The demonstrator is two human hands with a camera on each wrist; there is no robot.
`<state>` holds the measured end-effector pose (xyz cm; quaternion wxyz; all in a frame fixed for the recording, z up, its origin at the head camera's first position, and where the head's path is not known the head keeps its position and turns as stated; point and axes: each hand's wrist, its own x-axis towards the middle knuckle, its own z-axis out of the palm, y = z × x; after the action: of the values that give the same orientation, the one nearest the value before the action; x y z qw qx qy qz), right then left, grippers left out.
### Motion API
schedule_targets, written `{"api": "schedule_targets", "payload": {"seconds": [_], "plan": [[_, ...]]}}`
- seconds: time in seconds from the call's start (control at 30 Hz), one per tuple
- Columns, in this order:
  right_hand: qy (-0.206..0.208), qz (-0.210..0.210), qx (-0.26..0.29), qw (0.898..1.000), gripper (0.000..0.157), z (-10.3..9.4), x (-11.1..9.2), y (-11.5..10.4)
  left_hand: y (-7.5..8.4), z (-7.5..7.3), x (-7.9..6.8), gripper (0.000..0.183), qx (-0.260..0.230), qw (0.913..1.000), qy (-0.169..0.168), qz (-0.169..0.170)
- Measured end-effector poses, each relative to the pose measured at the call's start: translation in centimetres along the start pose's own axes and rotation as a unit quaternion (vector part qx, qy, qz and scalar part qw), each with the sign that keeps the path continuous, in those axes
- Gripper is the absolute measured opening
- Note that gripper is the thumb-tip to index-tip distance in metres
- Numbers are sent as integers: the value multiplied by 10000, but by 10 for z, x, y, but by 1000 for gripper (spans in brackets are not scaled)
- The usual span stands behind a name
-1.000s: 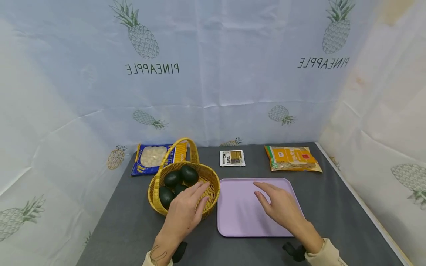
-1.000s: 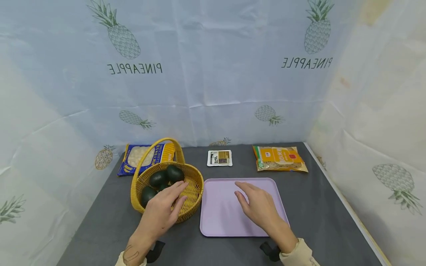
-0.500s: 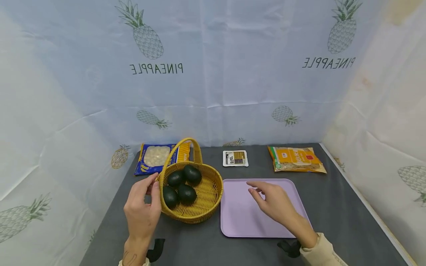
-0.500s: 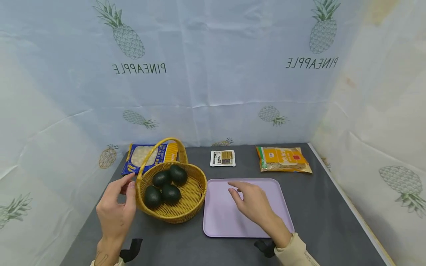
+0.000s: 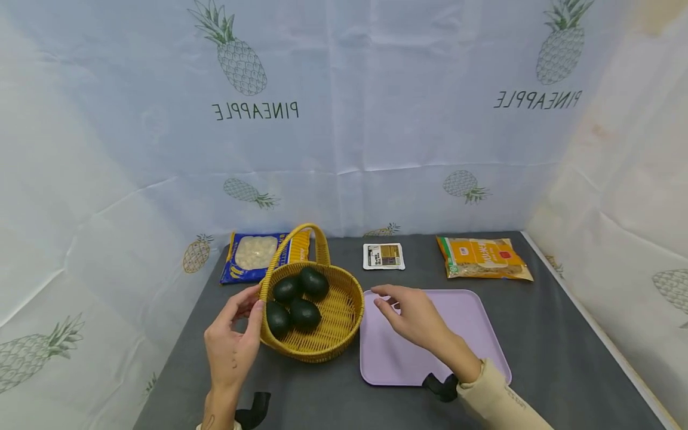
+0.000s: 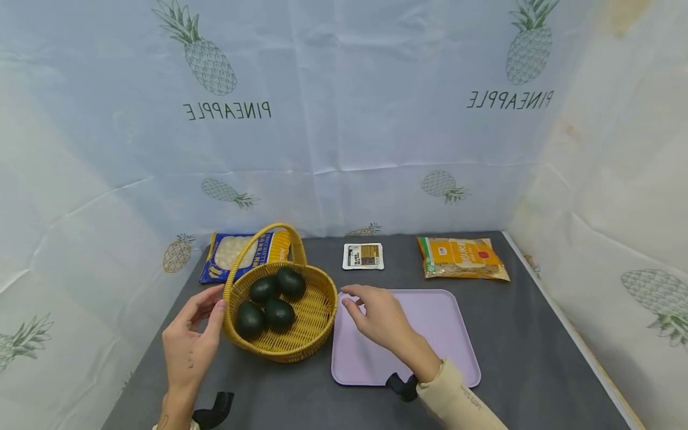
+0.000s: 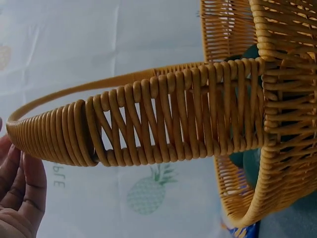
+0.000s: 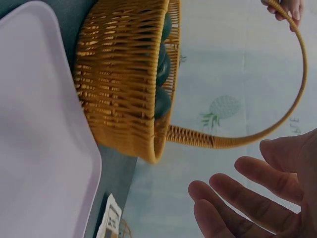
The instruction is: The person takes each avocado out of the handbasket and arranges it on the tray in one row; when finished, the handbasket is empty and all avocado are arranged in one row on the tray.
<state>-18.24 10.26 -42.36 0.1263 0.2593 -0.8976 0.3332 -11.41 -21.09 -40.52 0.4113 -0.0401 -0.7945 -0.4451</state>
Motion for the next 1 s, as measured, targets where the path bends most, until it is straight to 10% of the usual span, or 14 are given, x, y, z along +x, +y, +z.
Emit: {"api": "schedule_targets", "payload": {"seconds": [1.0], "plan": [[-1486,-338,942,9838,35,77,61,-33,-5,-8,8,28,-614,9948,-535,-619]]}}
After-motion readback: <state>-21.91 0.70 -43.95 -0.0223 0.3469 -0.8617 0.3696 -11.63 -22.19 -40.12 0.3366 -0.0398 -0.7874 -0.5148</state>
